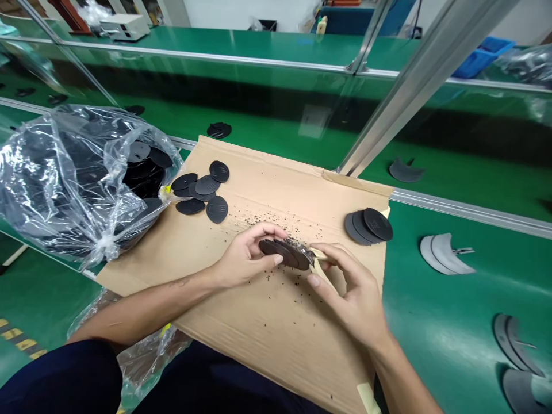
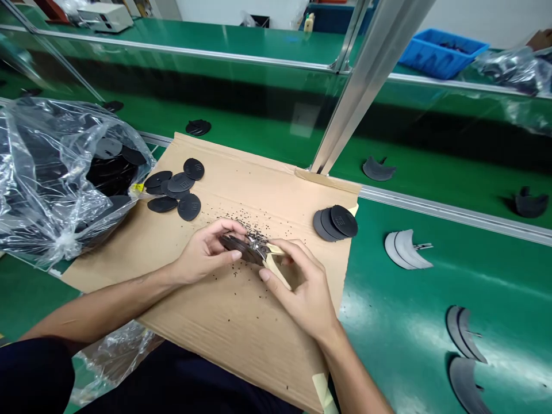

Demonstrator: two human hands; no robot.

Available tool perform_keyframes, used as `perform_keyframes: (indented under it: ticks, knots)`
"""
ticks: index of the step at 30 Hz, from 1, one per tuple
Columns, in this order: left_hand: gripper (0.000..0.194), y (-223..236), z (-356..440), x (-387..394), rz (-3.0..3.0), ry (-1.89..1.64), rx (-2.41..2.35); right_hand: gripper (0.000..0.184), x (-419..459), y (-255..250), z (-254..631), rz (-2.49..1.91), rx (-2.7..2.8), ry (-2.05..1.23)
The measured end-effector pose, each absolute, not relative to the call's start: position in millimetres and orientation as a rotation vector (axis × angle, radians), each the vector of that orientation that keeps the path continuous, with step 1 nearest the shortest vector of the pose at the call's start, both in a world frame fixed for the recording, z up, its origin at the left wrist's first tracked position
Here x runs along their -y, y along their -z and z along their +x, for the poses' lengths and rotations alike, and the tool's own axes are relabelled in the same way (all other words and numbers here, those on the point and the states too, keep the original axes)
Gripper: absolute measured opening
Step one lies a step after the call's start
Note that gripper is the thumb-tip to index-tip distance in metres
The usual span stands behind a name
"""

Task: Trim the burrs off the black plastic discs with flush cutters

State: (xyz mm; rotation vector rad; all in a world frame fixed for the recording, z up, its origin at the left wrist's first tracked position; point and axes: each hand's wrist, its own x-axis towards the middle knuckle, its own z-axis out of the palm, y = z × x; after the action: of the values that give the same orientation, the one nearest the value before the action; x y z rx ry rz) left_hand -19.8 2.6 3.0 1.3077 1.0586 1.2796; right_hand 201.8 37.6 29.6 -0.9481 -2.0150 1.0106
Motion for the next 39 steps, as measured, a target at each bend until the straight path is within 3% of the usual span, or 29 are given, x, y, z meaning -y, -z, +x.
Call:
perform_keyframes:
  ticks: [8,16,39]
  knots:
    - [0.044,1.9,-21.5,-1.8,1.913,-1.291,-1.068,0.04,-33.7,-29.2,199.6,-0.7,2.073,-1.14]
    - [0.028,-3.8,-22.2,-1.1,1.663,-1.323,-0.995,0.038,-46.7,-31.3,211.3,-0.792,2.184,-0.634]
    - [0.021,-4.4,-22.9,2.8,1.632,-1.297,-0.919,0.032,-46.8,-32.5,217.8,-0.697,2.338,-0.353]
